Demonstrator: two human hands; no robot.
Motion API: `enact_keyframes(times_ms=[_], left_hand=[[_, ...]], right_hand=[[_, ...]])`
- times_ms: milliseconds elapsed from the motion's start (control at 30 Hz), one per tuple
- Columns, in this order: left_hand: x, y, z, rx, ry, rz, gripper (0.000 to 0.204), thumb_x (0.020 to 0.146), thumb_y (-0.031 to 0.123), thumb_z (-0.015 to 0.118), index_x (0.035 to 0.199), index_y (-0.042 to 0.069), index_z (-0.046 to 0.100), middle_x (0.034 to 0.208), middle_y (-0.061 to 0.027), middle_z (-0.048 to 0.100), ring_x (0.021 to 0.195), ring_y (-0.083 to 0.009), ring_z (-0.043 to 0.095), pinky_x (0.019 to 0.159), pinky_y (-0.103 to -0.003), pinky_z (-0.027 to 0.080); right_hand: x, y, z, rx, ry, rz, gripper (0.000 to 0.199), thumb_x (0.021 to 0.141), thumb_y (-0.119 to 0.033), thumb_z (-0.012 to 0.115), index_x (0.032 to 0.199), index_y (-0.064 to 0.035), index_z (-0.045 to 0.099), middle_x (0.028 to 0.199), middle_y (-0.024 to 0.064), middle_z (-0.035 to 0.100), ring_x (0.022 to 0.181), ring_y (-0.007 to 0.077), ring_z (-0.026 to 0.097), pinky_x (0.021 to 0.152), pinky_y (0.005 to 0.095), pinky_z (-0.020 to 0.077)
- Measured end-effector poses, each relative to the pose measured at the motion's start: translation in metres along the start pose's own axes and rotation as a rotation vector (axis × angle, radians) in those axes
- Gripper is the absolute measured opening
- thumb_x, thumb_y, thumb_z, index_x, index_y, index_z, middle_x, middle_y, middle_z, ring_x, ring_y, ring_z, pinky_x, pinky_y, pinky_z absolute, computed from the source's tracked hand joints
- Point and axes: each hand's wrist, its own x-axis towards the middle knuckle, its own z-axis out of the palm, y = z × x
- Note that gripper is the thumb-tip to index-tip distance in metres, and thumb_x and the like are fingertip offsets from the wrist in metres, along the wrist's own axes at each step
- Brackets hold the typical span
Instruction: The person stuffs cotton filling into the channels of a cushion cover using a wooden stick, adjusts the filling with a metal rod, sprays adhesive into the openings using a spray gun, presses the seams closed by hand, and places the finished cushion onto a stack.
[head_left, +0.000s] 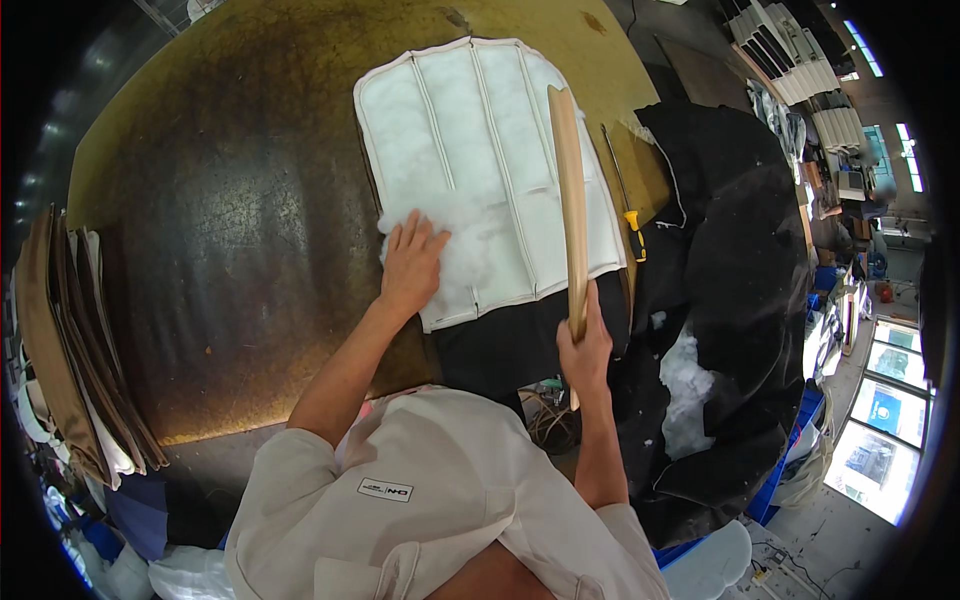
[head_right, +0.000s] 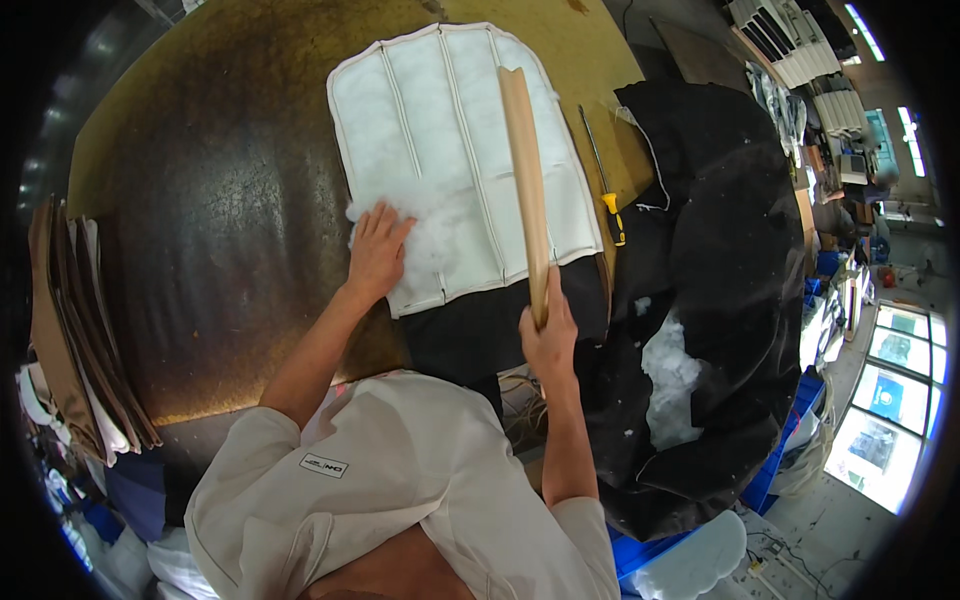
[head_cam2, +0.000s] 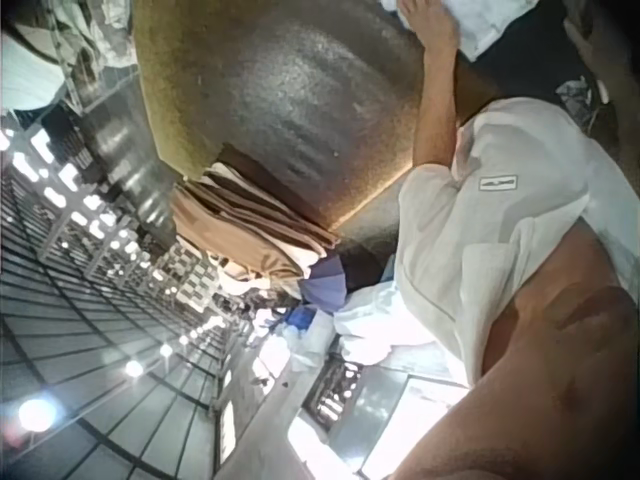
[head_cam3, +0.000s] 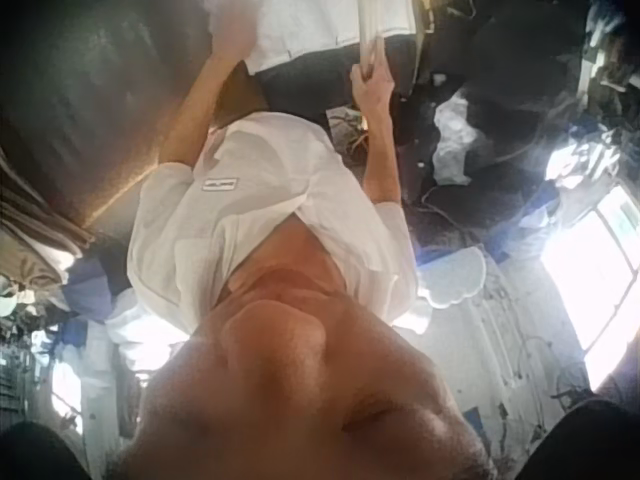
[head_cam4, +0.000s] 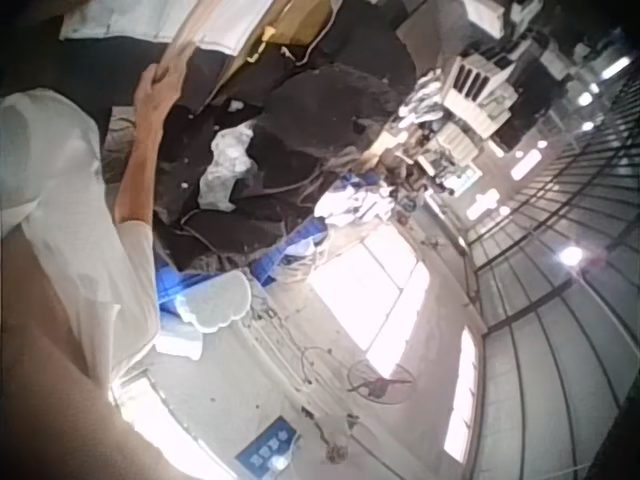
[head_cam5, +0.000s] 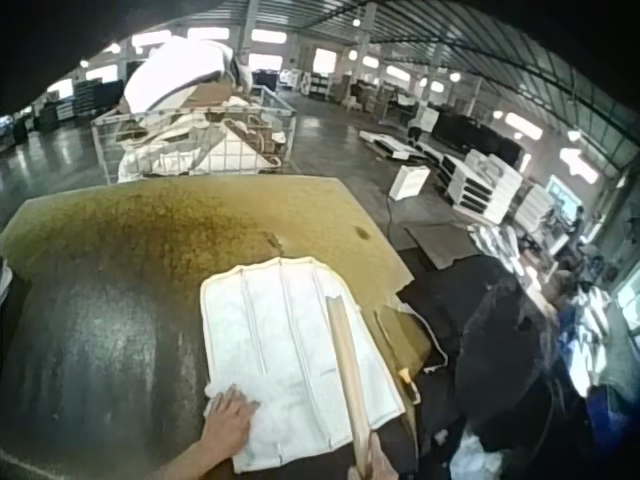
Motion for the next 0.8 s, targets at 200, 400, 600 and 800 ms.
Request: enact_keyframes(times_ms=[200, 400, 600, 800], left_hand=[[0.011, -0.001, 0.004, 0.033, 0.092, -0.087, 0.041, 0.082, 0.003, 0.064, 0.123, 0.008, 0.068, 0.144, -0.0212, 0.051, 0.146, -0.0407, 0.037, 0.118, -0.057, 0.029], [-0.011, -0.038, 0.011, -0.263, 0.124, 0.098, 0.042, 0.080, 0.001, 0.068, 0.122, 0.006, 0.069, 0.149, -0.0194, 0.048, 0.145, -0.0382, 0.040, 0.115, -0.051, 0.037], [0.023, -0.007, -0.023, -0.469, 0.370, -0.007, 0.032, 0.084, 0.004, 0.070, 0.116, 0.005, 0.068, 0.134, -0.0209, 0.059, 0.135, -0.0388, 0.050, 0.107, -0.048, 0.043], [0.014, -0.035, 0.016, -0.233, 0.265, 0.093, 0.026, 0.085, 0.003, 0.070, 0.111, 0.003, 0.070, 0.125, -0.0172, 0.066, 0.125, -0.0362, 0.059, 0.097, -0.047, 0.050]], right_hand=[[-0.093, -0.041, -0.029, -0.073, -0.281, 0.048, 0.072, 0.091, -0.013, 0.073, 0.156, -0.0153, 0.042, 0.096, 0.0206, 0.063, 0.084, 0.0385, 0.065, 0.075, 0.0464, 0.0555], [-0.116, -0.034, 0.002, -0.256, -0.432, 0.098, 0.064, 0.096, -0.025, 0.067, 0.155, -0.0272, 0.044, 0.084, 0.0187, 0.060, 0.075, 0.0405, 0.064, 0.067, 0.0504, 0.0546], [-0.114, -0.041, 0.008, -0.365, -0.475, 0.172, 0.064, 0.093, -0.021, 0.069, 0.154, -0.0255, 0.047, 0.088, 0.0199, 0.063, 0.077, 0.0404, 0.066, 0.071, 0.0487, 0.0554], [-0.120, -0.063, -0.003, 0.094, -0.186, 0.167, 0.059, 0.090, -0.014, 0.072, 0.147, -0.0213, 0.056, 0.098, 0.0238, 0.069, 0.089, 0.0408, 0.069, 0.078, 0.0437, 0.0558]])
